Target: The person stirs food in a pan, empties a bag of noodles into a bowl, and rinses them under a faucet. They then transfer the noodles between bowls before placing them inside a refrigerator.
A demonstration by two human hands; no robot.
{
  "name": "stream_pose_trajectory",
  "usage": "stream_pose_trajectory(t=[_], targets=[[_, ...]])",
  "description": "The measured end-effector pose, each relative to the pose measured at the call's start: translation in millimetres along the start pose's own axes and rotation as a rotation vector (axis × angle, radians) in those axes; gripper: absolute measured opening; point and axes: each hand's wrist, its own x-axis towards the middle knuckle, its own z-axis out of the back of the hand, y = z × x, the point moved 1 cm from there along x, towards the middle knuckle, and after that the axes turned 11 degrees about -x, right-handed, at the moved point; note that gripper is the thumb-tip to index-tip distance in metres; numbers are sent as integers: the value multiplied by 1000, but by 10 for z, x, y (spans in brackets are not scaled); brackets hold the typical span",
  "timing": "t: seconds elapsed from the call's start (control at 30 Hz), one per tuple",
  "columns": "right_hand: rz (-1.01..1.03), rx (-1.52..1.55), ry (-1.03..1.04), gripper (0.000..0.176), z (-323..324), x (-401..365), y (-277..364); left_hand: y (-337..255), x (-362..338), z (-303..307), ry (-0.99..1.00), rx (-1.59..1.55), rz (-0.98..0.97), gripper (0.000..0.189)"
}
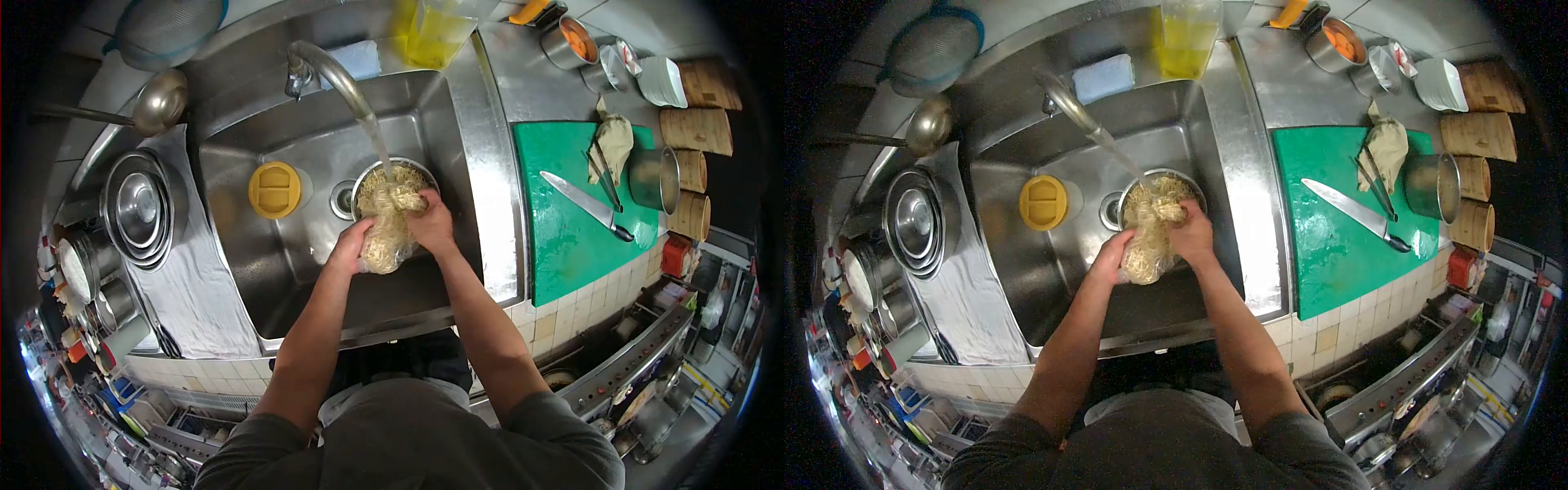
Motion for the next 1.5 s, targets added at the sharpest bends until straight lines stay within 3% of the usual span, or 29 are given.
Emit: stream_pose_trajectory(t=[0.07,0.1,0.17,0.23,0.33,0.37,0.43,0.5,0.57,0.63,0.67,0.8,0.87,0.9,0.97,1.0,1.1,1.37,1.43,1.5], targets=[[-16,-299,-77,38,-74,7,94,71,127,-39,17,0,-7,37],[-14,-300,-77,38,-98,0,141,131,186,-50,18,-1,-9,37],[-55,-620,-81,43,-145,32,188,182,295,-116,-82,87,-261,53],[-7,-678,-47,44,-174,85,127,268,347,-185,-92,58,-284,59],[42,-769,39,46,-254,302,-12,260,481,-300,-363,454,-517,64],[37,-801,97,47,-290,385,-50,238,580,-267,-362,453,-522,64],[2,-796,99,50,-352,521,-77,182,716,-202,-482,798,-574,63],[-36,-792,111,52,-336,564,-71,179,994,-11,-435,656,-504,58],[115,-598,105,48,-216,535,-3,107,892,52,-382,529,-432,54],[156,-516,91,44,31,315,244,24,489,-124,-55,-101,-192,42],[208,-432,90,40,103,213,358,-79,307,-228,41,-176,-66,36],[290,-349,-93,30,-27,104,444,-224,114,-196,122,-138,-56,36],[64,-544,-14,26,-67,56,460,-169,99,-132,182,-139,22,36],[64,-543,-20,26,-47,51,461,-114,101,-104,186,-135,23,36],[-101,-623,116,23,-23,56,442,-29,7,-163,190,88,-136,48],[-101,-622,113,23,-9,31,455,-22,-84,-219,130,102,-86,62],[-71,-554,173,22,79,-98,692,120,-40,-194,84,94,-170,66],[459,-722,226,35,186,-452,546,86,223,-310,14,77,-290,55],[394,-695,155,36,152,-511,552,104,61,-563,-220,183,-329,51],[330,-667,79,38,142,-495,548,119,-72,-695,-150,196,-302,54]])
